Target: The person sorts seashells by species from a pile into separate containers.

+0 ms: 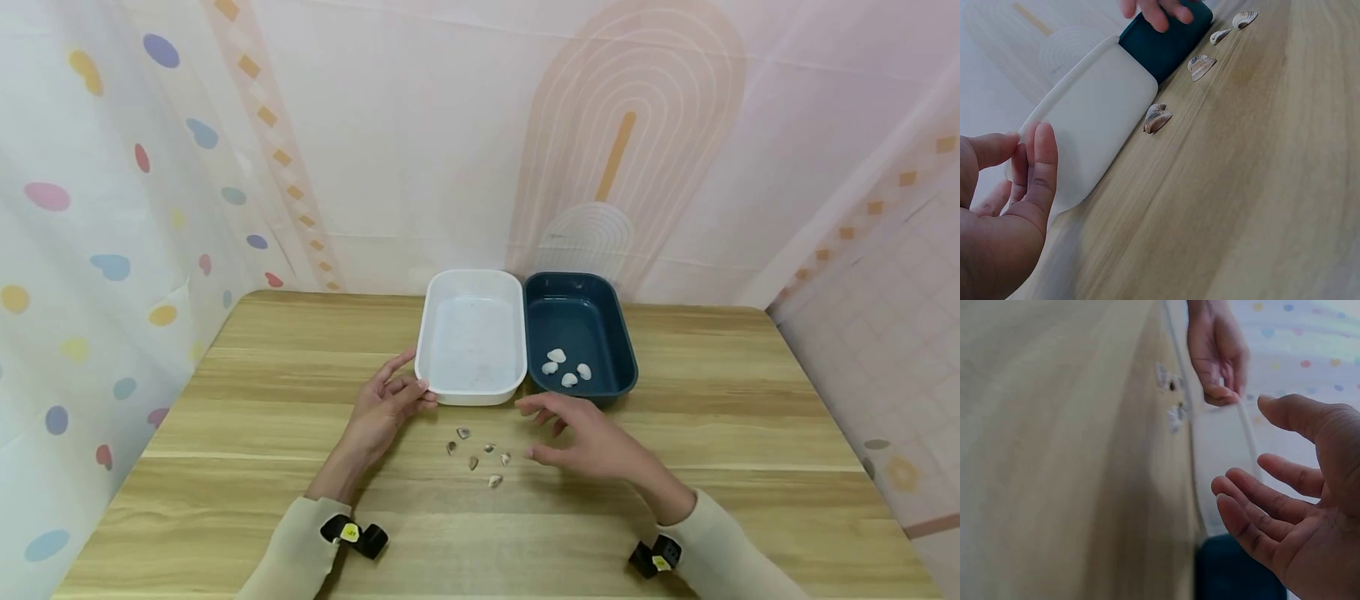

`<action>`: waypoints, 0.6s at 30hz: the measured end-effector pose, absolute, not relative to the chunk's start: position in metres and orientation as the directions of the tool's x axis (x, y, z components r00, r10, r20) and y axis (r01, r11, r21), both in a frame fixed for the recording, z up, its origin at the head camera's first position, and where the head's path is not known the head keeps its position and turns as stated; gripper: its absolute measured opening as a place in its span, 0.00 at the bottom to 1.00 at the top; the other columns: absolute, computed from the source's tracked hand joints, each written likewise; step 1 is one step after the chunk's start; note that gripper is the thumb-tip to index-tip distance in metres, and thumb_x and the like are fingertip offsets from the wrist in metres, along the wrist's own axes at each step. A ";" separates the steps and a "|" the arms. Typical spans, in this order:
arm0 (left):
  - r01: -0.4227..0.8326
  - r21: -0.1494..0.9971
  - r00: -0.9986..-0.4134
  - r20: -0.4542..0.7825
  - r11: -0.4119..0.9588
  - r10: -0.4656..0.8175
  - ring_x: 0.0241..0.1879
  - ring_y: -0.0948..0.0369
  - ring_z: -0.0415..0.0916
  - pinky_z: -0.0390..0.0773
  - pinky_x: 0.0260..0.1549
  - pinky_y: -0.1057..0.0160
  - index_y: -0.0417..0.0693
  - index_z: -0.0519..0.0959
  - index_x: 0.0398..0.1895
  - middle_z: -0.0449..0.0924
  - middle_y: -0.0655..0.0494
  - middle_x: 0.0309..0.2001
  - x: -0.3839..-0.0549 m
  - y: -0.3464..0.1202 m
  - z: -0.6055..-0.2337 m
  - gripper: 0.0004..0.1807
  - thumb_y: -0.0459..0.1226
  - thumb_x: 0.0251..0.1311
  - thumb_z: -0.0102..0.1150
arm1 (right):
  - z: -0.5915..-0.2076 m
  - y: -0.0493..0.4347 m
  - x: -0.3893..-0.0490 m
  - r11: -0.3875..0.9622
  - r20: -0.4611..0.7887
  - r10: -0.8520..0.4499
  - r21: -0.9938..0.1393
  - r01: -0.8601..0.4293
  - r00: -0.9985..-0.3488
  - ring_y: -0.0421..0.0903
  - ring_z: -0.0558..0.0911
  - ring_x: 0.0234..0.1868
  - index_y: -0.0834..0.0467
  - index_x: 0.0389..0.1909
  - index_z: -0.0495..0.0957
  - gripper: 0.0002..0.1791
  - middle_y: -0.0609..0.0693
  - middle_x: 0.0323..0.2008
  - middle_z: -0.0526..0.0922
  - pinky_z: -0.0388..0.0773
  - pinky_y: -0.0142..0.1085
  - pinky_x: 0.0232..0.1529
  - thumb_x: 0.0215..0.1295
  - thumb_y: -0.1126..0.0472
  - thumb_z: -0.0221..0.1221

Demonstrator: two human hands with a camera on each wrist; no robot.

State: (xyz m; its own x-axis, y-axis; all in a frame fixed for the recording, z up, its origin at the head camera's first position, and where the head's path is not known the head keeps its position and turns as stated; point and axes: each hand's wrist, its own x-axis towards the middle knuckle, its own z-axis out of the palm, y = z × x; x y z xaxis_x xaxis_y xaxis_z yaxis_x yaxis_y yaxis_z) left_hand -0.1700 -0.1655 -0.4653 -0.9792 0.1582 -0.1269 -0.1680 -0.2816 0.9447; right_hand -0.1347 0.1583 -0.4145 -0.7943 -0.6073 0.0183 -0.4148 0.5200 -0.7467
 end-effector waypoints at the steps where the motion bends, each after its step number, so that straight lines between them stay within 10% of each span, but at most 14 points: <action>1: -0.167 0.945 -0.979 -0.126 -0.281 0.158 0.37 0.63 0.86 0.91 0.46 0.65 0.47 0.57 0.80 0.83 0.53 0.39 -0.170 -0.166 -0.465 0.38 0.27 0.71 0.58 | -0.417 0.156 -0.134 0.522 0.009 -0.611 -0.747 -0.411 -0.792 0.51 0.83 0.53 0.57 0.67 0.74 0.30 0.54 0.58 0.83 0.87 0.37 0.50 0.66 0.56 0.69; 18: -0.172 0.948 -0.979 -0.133 -0.269 0.157 0.37 0.63 0.86 0.90 0.46 0.66 0.50 0.58 0.80 0.83 0.57 0.38 -0.170 -0.166 -0.466 0.36 0.28 0.71 0.58 | -0.451 0.134 -0.131 0.598 -0.067 -0.549 -0.728 -0.336 -0.833 0.37 0.77 0.32 0.52 0.45 0.84 0.12 0.41 0.34 0.80 0.78 0.27 0.34 0.61 0.59 0.71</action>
State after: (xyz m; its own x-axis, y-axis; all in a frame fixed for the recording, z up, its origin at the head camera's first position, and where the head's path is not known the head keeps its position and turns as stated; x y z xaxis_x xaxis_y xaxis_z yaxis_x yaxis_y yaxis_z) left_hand -0.1704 -0.1657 -0.4664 -0.9786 0.1566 -0.1331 -0.1720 -0.2691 0.9476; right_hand -0.1306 0.1337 -0.4514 -0.8332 -0.5488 -0.0669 -0.3357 0.5983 -0.7275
